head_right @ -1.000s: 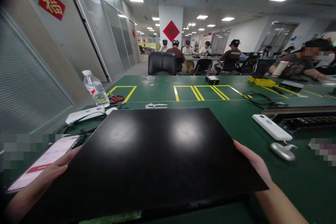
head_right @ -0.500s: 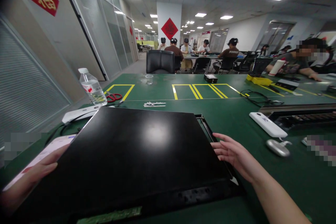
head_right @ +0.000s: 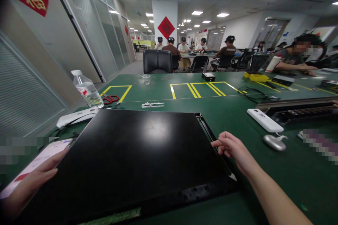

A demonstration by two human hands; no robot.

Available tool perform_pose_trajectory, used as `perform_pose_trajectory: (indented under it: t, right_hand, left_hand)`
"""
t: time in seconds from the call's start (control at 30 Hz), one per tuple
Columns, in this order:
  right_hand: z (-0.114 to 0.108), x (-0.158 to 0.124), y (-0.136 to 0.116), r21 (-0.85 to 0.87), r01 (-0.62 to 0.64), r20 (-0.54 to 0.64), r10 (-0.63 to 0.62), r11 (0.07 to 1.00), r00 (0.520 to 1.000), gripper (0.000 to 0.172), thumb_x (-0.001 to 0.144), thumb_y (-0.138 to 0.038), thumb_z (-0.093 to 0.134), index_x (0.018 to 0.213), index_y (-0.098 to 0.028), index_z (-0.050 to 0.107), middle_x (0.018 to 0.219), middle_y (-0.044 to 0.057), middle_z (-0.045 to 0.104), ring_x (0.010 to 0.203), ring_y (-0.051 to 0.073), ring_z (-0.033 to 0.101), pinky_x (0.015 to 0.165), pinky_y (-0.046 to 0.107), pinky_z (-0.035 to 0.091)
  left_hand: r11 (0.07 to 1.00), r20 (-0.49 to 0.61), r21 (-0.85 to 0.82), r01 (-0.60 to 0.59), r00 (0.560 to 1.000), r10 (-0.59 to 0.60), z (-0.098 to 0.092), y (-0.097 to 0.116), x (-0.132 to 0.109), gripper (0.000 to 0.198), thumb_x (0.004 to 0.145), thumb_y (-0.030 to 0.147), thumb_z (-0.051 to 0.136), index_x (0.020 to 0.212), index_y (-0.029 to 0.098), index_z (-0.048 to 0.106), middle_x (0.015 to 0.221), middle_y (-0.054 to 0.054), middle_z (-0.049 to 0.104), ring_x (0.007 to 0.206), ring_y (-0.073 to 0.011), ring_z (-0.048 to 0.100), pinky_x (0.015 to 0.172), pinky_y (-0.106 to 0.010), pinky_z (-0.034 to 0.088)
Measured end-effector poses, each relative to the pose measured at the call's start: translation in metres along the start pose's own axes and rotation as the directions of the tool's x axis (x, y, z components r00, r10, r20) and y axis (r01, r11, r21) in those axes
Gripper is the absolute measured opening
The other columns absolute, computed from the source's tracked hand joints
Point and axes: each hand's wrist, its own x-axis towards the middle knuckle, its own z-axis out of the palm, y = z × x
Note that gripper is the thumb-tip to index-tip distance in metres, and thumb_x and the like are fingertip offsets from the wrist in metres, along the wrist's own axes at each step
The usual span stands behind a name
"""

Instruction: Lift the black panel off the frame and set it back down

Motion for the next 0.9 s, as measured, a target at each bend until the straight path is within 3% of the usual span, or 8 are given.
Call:
perform_pose_trajectory:
  t: [0.07,0.2,0.33,0.43,0.53,0.63,0.9]
  right_hand:
    - [0.000,0.001,0.003,-0.011,-0.016,0.009,0.016,1.000,1.000,0.033,0.074,-0.047,0.067,0.077,-0.022,0.046,0.084,0.010,0.077,0.044,0.009,0.051,0.040,0.019,0.024]
    - [-0.001,0.003,0.008,-0.028,-0.031,0.025,0.032,0.999,0.999,0.032,0.078,-0.048,0.063,0.077,-0.023,0.043,0.083,0.011,0.077,0.033,0.004,0.037,0.037,0.020,0.014]
    - [-0.001,0.005,0.009,-0.014,-0.006,-0.004,0.006,1.000,1.000,0.031,0.078,-0.046,0.062,0.077,-0.023,0.042,0.083,0.012,0.077,0.031,0.003,0.034,0.037,0.021,0.010]
    - [-0.003,0.007,0.009,-0.043,0.006,-0.054,-0.009,0.999,0.999,0.029,0.078,-0.045,0.062,0.078,-0.023,0.044,0.082,0.011,0.077,0.031,0.003,0.033,0.037,0.021,0.012]
    - [-0.005,0.009,0.010,-0.096,0.005,-0.098,-0.015,0.995,0.995,0.029,0.080,-0.047,0.059,0.077,-0.022,0.045,0.079,0.012,0.077,0.031,0.004,0.033,0.037,0.021,0.015]
    - [-0.006,0.011,0.010,-0.122,-0.012,-0.125,-0.004,0.992,0.992,0.032,0.083,-0.050,0.052,0.071,-0.022,0.042,0.078,0.012,0.077,0.030,0.004,0.033,0.036,0.021,0.015]
    - [-0.007,0.013,0.010,-0.071,-0.024,-0.148,0.013,0.997,0.989,0.037,0.086,-0.053,0.046,0.067,-0.022,0.041,0.075,0.012,0.076,0.029,0.003,0.032,0.036,0.021,0.015]
  left_hand:
    - [0.989,-0.009,-0.035,0.142,0.990,-0.142,-0.005,0.005,0.007,0.064,0.033,0.033,0.094,0.093,0.022,0.076,0.104,-0.006,0.081,0.138,-0.0479,0.035,0.102,-0.059,0.048]
    - [0.976,-0.049,-0.076,0.203,0.977,-0.207,-0.008,0.013,0.011,0.062,0.027,0.020,0.095,0.087,0.022,0.077,0.107,-0.008,0.080,0.145,-0.0450,0.018,0.102,-0.054,0.050]
    - [0.977,-0.058,-0.102,0.189,0.979,-0.196,0.009,0.012,-0.009,0.065,0.024,0.024,0.095,0.088,0.024,0.078,0.101,-0.006,0.082,0.138,-0.0482,0.035,0.094,-0.049,0.057]
    - [0.985,-0.033,-0.164,0.048,0.998,-0.054,0.029,0.007,-0.028,0.058,0.045,0.035,0.092,0.100,0.031,0.076,0.106,0.002,0.081,0.124,-0.0390,0.059,0.081,-0.034,0.062]
    - [0.981,0.004,-0.194,0.028,1.000,-0.028,0.042,0.004,-0.037,0.050,0.048,0.030,0.093,0.096,0.030,0.077,0.101,0.003,0.082,0.099,-0.0301,0.074,0.070,-0.023,0.062]
    - [0.972,0.035,-0.233,0.043,0.999,-0.035,0.045,0.002,-0.036,0.048,0.050,0.026,0.092,0.095,0.028,0.078,0.098,0.002,0.083,0.083,-0.0243,0.078,0.064,-0.018,0.060]
    - [0.968,0.094,-0.220,0.120,0.990,-0.101,0.041,-0.003,-0.032,0.049,0.058,0.026,0.089,0.105,0.027,0.076,0.103,-0.003,0.082,0.073,-0.0258,0.078,0.064,-0.026,0.063]
